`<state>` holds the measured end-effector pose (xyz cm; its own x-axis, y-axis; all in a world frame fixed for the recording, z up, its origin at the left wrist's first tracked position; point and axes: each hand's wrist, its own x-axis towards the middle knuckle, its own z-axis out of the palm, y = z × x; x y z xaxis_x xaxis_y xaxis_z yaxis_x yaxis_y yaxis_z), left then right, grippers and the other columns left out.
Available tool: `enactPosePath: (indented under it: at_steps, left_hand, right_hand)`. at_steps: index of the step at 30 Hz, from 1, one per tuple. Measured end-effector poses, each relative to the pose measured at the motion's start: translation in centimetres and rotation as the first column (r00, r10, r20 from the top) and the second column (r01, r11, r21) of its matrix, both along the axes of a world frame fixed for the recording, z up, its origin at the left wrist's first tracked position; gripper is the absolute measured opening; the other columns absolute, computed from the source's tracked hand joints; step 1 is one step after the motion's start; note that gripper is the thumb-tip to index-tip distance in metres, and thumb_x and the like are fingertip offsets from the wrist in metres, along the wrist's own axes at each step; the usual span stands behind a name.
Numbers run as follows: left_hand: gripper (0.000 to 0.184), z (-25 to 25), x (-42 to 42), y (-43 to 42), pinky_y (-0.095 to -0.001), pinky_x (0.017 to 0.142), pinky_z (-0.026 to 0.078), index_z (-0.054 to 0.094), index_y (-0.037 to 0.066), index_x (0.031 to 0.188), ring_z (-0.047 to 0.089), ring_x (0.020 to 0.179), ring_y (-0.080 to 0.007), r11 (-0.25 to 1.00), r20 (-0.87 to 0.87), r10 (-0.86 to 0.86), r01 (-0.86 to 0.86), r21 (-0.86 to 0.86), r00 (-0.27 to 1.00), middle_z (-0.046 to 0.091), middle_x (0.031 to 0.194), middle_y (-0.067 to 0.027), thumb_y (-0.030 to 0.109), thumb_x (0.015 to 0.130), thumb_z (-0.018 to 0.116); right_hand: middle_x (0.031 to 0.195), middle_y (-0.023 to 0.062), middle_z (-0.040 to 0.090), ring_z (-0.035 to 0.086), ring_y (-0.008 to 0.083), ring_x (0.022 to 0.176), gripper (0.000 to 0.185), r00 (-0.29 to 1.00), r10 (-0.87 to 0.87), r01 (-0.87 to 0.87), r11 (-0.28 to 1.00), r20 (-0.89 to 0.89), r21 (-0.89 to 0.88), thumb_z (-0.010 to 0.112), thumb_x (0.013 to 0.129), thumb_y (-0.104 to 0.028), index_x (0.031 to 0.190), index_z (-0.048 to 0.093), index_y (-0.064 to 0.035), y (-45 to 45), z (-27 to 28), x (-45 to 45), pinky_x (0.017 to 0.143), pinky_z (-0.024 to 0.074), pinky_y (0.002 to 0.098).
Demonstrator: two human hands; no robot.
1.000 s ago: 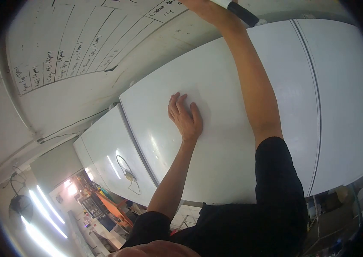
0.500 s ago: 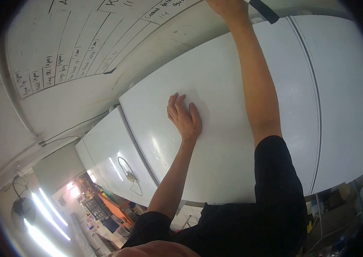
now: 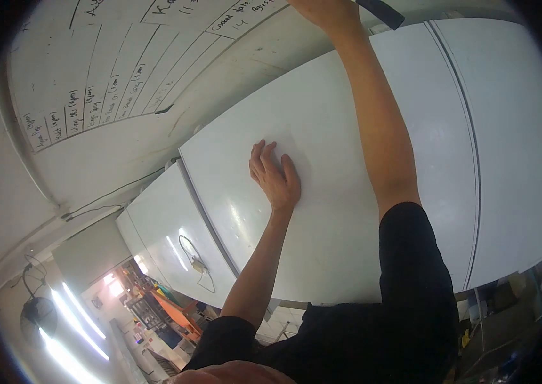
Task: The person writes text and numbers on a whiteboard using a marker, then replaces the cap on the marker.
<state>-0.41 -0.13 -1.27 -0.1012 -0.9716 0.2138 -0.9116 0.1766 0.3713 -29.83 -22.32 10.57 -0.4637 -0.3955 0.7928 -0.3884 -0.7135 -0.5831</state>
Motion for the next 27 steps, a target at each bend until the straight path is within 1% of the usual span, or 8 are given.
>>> enactPosePath:
  at_steps: [5,8,10,14,17,20,23,27]
  left_hand:
    - [0.04,0.13,-0.04,0.03,-0.0574,0.12,0.025,0.057,0.005,0.138,0.041,0.145,-0.0423,1.0,-0.009,0.005,-0.005,0.012,1.0,0.048,0.152,-0.0194,0.018,0.101,0.059]
    - [0.047,-0.32,0.5,0.09,-0.0579,0.121,0.025,0.053,0.004,0.143,0.04,0.145,-0.0424,1.0,0.004,-0.024,0.024,0.011,1.0,0.047,0.153,-0.0203,0.02,0.1,0.06]
    - [0.055,0.05,0.0,0.08,-0.0592,0.122,0.023,0.047,0.003,0.15,0.039,0.147,-0.0427,1.0,-0.028,0.002,-0.002,0.016,1.0,0.045,0.156,-0.0214,0.023,0.1,0.06]
    - [0.071,-0.12,-0.02,0.08,-0.0645,0.124,0.018,0.036,0.004,0.16,0.033,0.154,-0.0417,1.0,-0.01,0.013,-0.013,0.008,1.0,0.04,0.163,-0.0204,0.028,0.099,0.063]
    - [0.073,-0.04,-0.12,0.09,-0.0655,0.125,0.016,0.035,0.005,0.162,0.029,0.157,-0.0422,0.999,-0.005,0.022,-0.022,0.031,1.0,0.036,0.165,-0.0217,0.029,0.099,0.063]
    - [0.069,0.19,-0.2,0.1,-0.0657,0.125,0.015,0.039,0.007,0.161,0.027,0.158,-0.043,0.997,-0.008,0.027,-0.026,0.068,1.0,0.034,0.167,-0.0225,0.029,0.1,0.061]
    - [0.063,0.03,-0.01,0.2,-0.0656,0.125,0.015,0.044,0.009,0.159,0.026,0.158,-0.0436,0.997,0.081,0.008,-0.014,0.072,0.997,0.032,0.168,-0.0223,0.029,0.101,0.06]
    - [0.06,0.08,-0.06,0.18,-0.0654,0.126,0.014,0.048,0.01,0.157,0.025,0.158,-0.0439,0.996,0.069,0.015,-0.021,0.081,0.998,0.03,0.169,-0.0219,0.028,0.101,0.059]
  right_hand:
    - [0.087,0.0068,0.069,0.064,0.0153,0.078,0.013,0.999,-0.021,0.019,0.997,-0.024,-0.068,0.079,0.089,-0.005,0.089,0.066,-0.005,-0.54,-0.13,0.06,0.074,0.0525,0.0319]
    - [0.09,0.0079,0.069,0.065,0.0168,0.082,0.013,1.0,-0.024,0.023,0.996,-0.02,-0.081,0.079,0.089,-0.005,0.09,0.066,-0.0048,-0.62,-0.25,0.11,0.079,0.053,0.0336]
    - [0.091,0.0083,0.07,0.066,0.0176,0.084,0.013,1.0,-0.008,0.007,0.997,-0.021,-0.078,0.08,0.088,-0.005,0.09,0.066,-0.0048,-0.68,-0.3,0.08,0.081,0.053,0.034]
    - [0.091,0.0088,0.07,0.066,0.0181,0.084,0.014,0.997,-0.058,0.054,0.995,-0.045,-0.088,0.08,0.088,-0.007,0.089,0.066,-0.005,-0.68,-0.37,0.23,0.08,0.0528,0.0342]
    - [0.09,0.0088,0.07,0.065,0.018,0.082,0.014,0.997,-0.048,0.042,0.995,-0.062,-0.096,0.081,0.088,-0.007,0.089,0.067,-0.0052,-0.86,-0.36,0.08,0.078,0.0526,0.0339]
    - [0.09,0.0085,0.069,0.065,0.0177,0.081,0.014,0.998,-0.033,0.028,0.996,-0.061,-0.083,0.08,0.089,-0.007,0.089,0.067,-0.0052,-0.71,-0.34,0.05,0.077,0.0525,0.0337]
    - [0.089,0.0083,0.069,0.065,0.0174,0.08,0.014,0.999,-0.004,0.001,0.998,-0.04,-0.06,0.08,0.089,-0.008,0.089,0.067,-0.0051,-0.69,-0.41,0.12,0.076,0.0523,0.0335]
    - [0.089,0.008,0.069,0.064,0.0175,0.079,0.013,0.999,0.0,-0.004,0.997,-0.052,-0.074,0.08,0.089,-0.008,0.088,0.067,-0.0053,-0.8,-0.38,0.0,0.076,0.052,0.0339]
